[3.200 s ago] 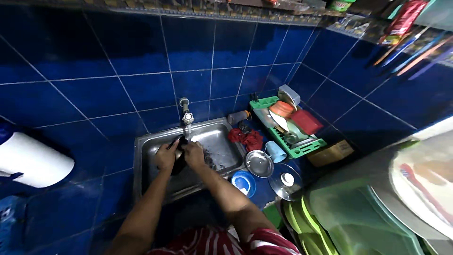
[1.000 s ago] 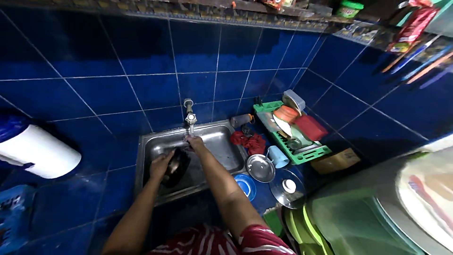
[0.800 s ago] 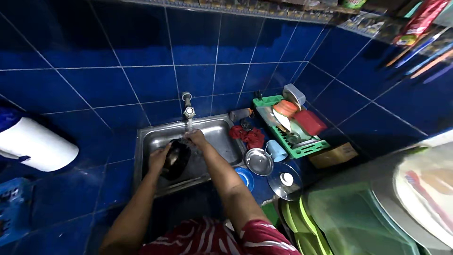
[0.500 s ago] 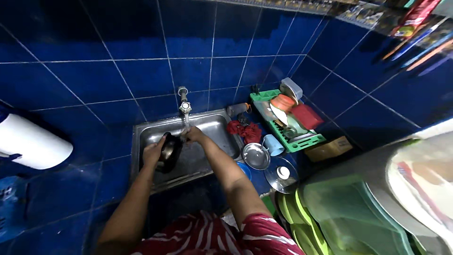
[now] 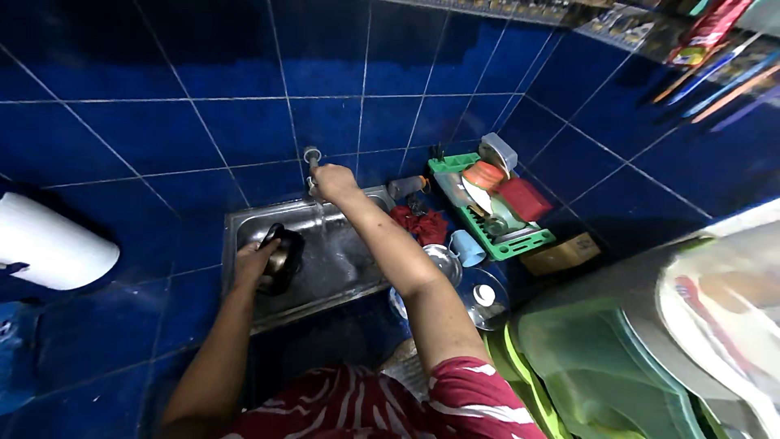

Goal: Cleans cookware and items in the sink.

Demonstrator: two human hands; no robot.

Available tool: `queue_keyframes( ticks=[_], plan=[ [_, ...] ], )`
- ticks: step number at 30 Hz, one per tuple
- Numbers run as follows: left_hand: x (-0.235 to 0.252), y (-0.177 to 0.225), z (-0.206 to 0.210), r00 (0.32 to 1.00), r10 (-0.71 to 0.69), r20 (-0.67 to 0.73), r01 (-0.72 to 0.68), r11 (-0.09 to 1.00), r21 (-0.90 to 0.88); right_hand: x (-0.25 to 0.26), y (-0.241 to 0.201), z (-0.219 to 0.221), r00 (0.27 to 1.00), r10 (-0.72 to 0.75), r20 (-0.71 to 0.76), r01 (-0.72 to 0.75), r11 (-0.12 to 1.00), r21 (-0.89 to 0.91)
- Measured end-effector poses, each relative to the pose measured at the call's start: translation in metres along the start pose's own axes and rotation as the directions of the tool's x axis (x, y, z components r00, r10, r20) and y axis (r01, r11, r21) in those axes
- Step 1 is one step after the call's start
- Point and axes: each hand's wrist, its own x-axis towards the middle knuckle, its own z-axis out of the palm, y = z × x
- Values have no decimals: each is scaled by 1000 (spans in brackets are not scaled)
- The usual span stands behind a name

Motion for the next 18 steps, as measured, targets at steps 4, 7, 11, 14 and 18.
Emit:
queue_keyframes(
  ticks=[4, 7, 11, 14, 18],
  plan=[
    [-5, 1, -5, 1000, 6, -10, -6, 1000, 1, -3, -2, 9, 991, 119, -52, -109, 981, 163],
    [-5, -8, -11, 1000, 21, 0, -21, 997, -71, -16, 32, 32, 984, 99, -148, -6, 847, 531],
    [-8, -19, -16, 999, 43, 16, -40, 985, -168, -76, 53, 118, 933, 322, -158, -159, 765, 625],
    [-16, -25, -19, 999, 42, -3, -42, 983, -178, -106, 61, 202, 892, 358, 275, -450, 759, 472],
    [-24, -26, -21, 998, 53, -22, -56, 981, -184, -115, 33, 176, 879, 434, 197, -471, 728, 499]
  ],
)
